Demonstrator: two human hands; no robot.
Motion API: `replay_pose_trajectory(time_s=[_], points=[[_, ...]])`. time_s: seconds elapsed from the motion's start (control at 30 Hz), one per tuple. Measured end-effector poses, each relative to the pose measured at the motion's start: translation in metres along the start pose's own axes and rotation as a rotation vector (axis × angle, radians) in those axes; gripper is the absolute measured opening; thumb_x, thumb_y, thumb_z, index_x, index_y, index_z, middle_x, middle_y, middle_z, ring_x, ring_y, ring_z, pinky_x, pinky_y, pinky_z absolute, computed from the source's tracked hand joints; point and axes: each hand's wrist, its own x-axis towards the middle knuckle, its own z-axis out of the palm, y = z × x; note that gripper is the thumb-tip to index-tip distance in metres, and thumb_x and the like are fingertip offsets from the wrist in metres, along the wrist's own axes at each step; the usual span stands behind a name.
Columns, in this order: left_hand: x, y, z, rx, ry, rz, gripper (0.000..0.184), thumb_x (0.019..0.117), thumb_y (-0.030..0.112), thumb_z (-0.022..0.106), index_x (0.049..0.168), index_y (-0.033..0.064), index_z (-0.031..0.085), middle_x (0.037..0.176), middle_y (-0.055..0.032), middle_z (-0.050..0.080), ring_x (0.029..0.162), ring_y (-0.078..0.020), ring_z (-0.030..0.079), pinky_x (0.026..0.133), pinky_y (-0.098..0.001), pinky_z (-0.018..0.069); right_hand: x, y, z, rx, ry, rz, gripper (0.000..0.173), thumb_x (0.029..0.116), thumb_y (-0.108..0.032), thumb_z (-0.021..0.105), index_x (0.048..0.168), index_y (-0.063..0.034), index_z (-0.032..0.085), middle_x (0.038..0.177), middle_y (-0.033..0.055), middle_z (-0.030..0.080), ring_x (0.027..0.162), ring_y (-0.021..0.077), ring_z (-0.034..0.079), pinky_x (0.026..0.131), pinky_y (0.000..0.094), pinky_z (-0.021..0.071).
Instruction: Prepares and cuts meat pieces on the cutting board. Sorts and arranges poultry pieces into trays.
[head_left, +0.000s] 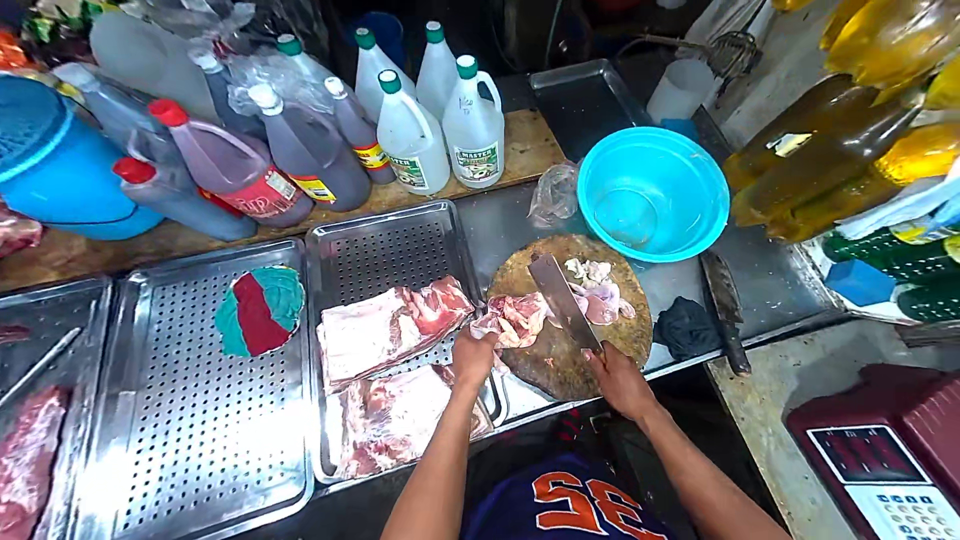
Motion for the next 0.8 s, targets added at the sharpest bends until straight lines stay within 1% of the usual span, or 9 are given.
replay_pose_trajectory(time_s=[0.1, 0.17, 0.27, 0.4, 0.47, 0.53, 0.63, 0.7, 0.8], points=[[0.003, -0.013, 0.005, -0.305, -0.048, -0.060, 0.035, 0.0897, 0.009, 0.068, 0.121, -0.0035, 0.061, 0.093, -0.0173, 0.071, 0.070, -0.0255, 0.073, 0.062, -0.0430, 0.0646, 0.003, 0.013, 0.002, 0.019, -0.017, 0.010, 0.048, 0.1078, -0.050, 0.045, 0.117, -0.0049, 0.059, 0.086, 0.0128, 0.063, 0.081, 0.0284, 0.066, 0.079, 0.0501, 0.0553], [0.001, -0.024, 0.007, -0.460, -0.102, -0.102, 0.037, 0.0906, 0.005, 0.064, 0.125, -0.0046, 0.055, 0.089, -0.0192, 0.069, 0.063, -0.0269, 0.070, 0.056, -0.0419, 0.0627, 0.006, 0.021, 0.001, 0.039, -0.033, 0.007, 0.050, 0.1073, -0.051, 0.046, 0.119, -0.0045, 0.059, 0.090, 0.0141, 0.064, 0.084, 0.0289, 0.066, 0.082, 0.0509, 0.0554], [-0.005, -0.031, 0.007, -0.547, -0.170, -0.071, 0.043, 0.0919, 0.003, 0.061, 0.133, -0.0018, 0.049, 0.091, -0.0195, 0.068, 0.060, -0.0266, 0.068, 0.052, -0.0403, 0.0611, 0.004, 0.025, -0.003, 0.087, -0.053, 0.001, 0.050, 0.1069, -0.052, 0.046, 0.119, -0.0051, 0.059, 0.087, 0.0133, 0.063, 0.077, 0.0277, 0.066, 0.076, 0.0497, 0.0564], [-0.016, -0.021, 0.005, -0.521, -0.168, -0.051, 0.041, 0.0946, 0.007, 0.062, 0.134, -0.0004, 0.050, 0.092, -0.0186, 0.067, 0.057, -0.0249, 0.066, 0.050, -0.0395, 0.0599, -0.012, 0.019, -0.011, 0.127, -0.045, 0.016, 0.045, 0.1057, -0.052, 0.050, 0.110, -0.0078, 0.060, 0.078, 0.0087, 0.059, 0.067, 0.0235, 0.062, 0.067, 0.0457, 0.0554], [-0.020, -0.012, 0.004, -0.491, -0.154, -0.047, 0.039, 0.0968, 0.011, 0.061, 0.133, -0.0002, 0.051, 0.091, -0.0174, 0.067, 0.056, -0.0237, 0.065, 0.049, -0.0389, 0.0591, -0.025, 0.003, -0.020, 0.093, -0.010, 0.007, 0.043, 0.1058, -0.050, 0.051, 0.109, -0.0085, 0.060, 0.077, 0.0076, 0.059, 0.068, 0.0232, 0.061, 0.068, 0.0463, 0.0539], [-0.022, -0.008, 0.005, -0.409, -0.127, -0.030, 0.039, 0.0956, 0.014, 0.063, 0.131, 0.0001, 0.052, 0.095, -0.0172, 0.067, 0.060, -0.0238, 0.067, 0.052, -0.0399, 0.0599, -0.037, -0.017, -0.028, 0.060, 0.037, -0.036, 0.041, 0.1063, -0.049, 0.049, 0.110, -0.0093, 0.060, 0.076, 0.0071, 0.058, 0.068, 0.0232, 0.060, 0.068, 0.0465, 0.0535], [-0.027, -0.012, 0.010, -0.254, -0.090, 0.016, 0.049, 0.0921, 0.019, 0.067, 0.135, 0.0019, 0.052, 0.109, -0.0174, 0.067, 0.082, -0.0248, 0.070, 0.068, -0.0449, 0.0613, -0.047, -0.046, -0.035, 0.027, 0.057, -0.117, 0.043, 0.1074, -0.048, 0.046, 0.117, -0.0085, 0.059, 0.078, 0.0079, 0.060, 0.070, 0.0247, 0.062, 0.070, 0.0471, 0.0547], [-0.029, -0.014, 0.012, -0.212, -0.066, 0.020, 0.051, 0.0909, 0.022, 0.068, 0.135, 0.0026, 0.052, 0.113, -0.0174, 0.066, 0.092, -0.0255, 0.069, 0.076, -0.0473, 0.0599, -0.045, -0.060, -0.031, -0.010, 0.022, -0.139, 0.043, 0.1080, -0.047, 0.045, 0.121, -0.0087, 0.059, 0.079, 0.0086, 0.062, 0.072, 0.0255, 0.064, 0.071, 0.0471, 0.0558], [-0.030, -0.015, 0.014, -0.195, -0.041, 0.012, 0.050, 0.0900, 0.022, 0.068, 0.134, 0.0025, 0.054, 0.115, -0.0173, 0.066, 0.102, -0.0259, 0.068, 0.085, -0.0495, 0.0578, -0.030, -0.065, -0.014, -0.093, -0.083, -0.125, 0.045, 0.1079, -0.049, 0.043, 0.121, -0.0083, 0.058, 0.084, 0.0116, 0.065, 0.080, 0.0297, 0.068, 0.075, 0.0506, 0.0571]])
